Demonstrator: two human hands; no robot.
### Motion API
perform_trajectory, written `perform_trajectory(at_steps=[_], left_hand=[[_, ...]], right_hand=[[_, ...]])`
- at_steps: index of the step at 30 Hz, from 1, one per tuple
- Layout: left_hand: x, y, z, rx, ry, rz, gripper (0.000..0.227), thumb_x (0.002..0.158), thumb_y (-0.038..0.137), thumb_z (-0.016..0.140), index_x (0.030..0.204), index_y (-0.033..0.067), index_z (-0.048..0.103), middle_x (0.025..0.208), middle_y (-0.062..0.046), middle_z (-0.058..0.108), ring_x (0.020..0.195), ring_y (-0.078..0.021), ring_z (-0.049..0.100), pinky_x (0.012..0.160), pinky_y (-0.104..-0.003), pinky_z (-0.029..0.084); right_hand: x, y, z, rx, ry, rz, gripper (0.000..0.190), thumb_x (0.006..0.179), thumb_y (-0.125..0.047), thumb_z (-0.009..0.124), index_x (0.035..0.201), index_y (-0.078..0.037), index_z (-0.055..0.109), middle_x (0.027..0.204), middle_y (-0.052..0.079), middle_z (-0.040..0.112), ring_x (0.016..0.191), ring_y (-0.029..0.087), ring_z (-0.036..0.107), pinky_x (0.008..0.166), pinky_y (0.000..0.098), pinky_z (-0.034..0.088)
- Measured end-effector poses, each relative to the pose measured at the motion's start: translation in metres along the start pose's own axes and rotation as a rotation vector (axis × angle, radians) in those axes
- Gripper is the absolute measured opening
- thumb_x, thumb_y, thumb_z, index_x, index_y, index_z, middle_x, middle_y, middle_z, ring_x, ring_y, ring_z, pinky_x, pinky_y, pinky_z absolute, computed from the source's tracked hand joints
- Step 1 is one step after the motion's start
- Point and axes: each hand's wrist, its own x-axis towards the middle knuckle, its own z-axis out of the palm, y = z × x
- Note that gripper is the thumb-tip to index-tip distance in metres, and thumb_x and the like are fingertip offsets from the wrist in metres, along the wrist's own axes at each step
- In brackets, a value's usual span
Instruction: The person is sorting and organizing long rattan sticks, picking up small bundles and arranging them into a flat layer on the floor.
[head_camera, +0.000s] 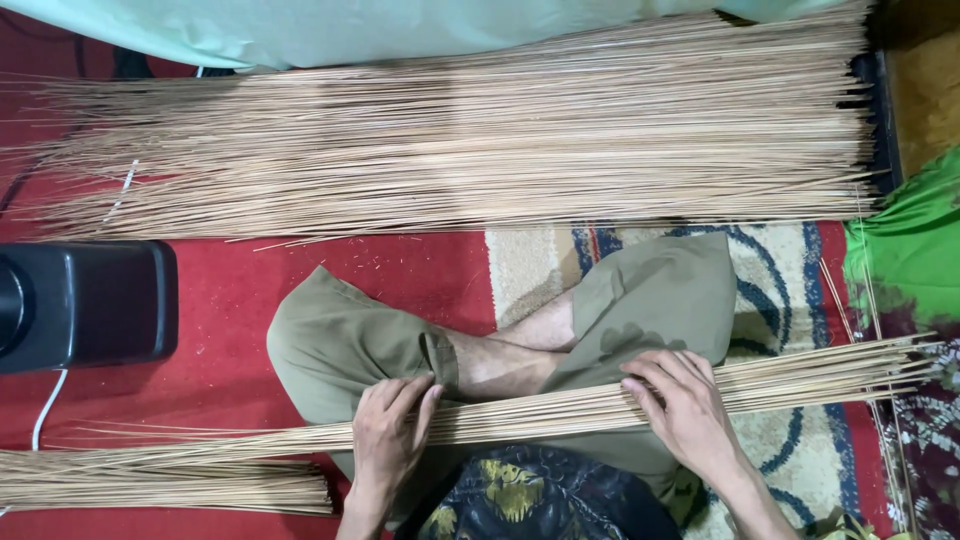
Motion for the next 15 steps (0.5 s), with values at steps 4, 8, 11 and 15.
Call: perform_trajectory(at_steps=[4,8,11,15], left_hand=[[0.047,-0.008,0.011,-0.025,0.03,0.039,0.02,0.09,0.022,0.075,0.103,0.0076,0.076,0.09,-0.003,0.07,0.073,-0.0176,0.063,0.073,-0.031,0.051],[0.101,-0.042,0.048,-0.04,-0.032,0.036,0.02,0.098,0.032,0.07,0.107,0.0163,0.077,0.084,-0.005,0.073,0.082,-0.0274,0.073,0.074,-0.041,0.056],[0.139,-0.064,0.082,-0.074,-0.08,-0.008,0.019,0.098,0.031,0.069,0.107,0.0164,0.077,0.085,-0.004,0.073,0.085,-0.0267,0.073,0.076,-0.042,0.056],[0.184,-0.088,0.125,-0.008,-0.079,-0.025,0.01,0.096,0.024,0.07,0.099,0.017,0.076,0.081,-0.006,0.07,0.084,-0.0312,0.072,0.075,-0.045,0.057]], right_hand=[[0.039,0.02,0.016,-0.024,-0.01,-0.039,0.024,0.093,-0.031,0.066,0.107,-0.013,0.075,0.104,0.0,0.072,0.099,0.017,0.065,0.102,0.0404,0.043],[0.103,0.041,0.033,0.005,0.04,-0.028,0.015,0.095,-0.023,0.07,0.108,-0.017,0.075,0.101,0.004,0.073,0.102,0.027,0.072,0.094,0.0446,0.052],[0.152,0.062,0.047,-0.01,0.016,0.011,0.016,0.094,-0.02,0.071,0.109,-0.016,0.075,0.1,0.008,0.072,0.101,0.032,0.072,0.089,0.0469,0.053],[0.215,0.089,0.07,-0.157,-0.048,0.008,0.019,0.092,-0.025,0.071,0.11,-0.02,0.075,0.102,0.005,0.07,0.103,0.031,0.07,0.09,0.0473,0.055]])
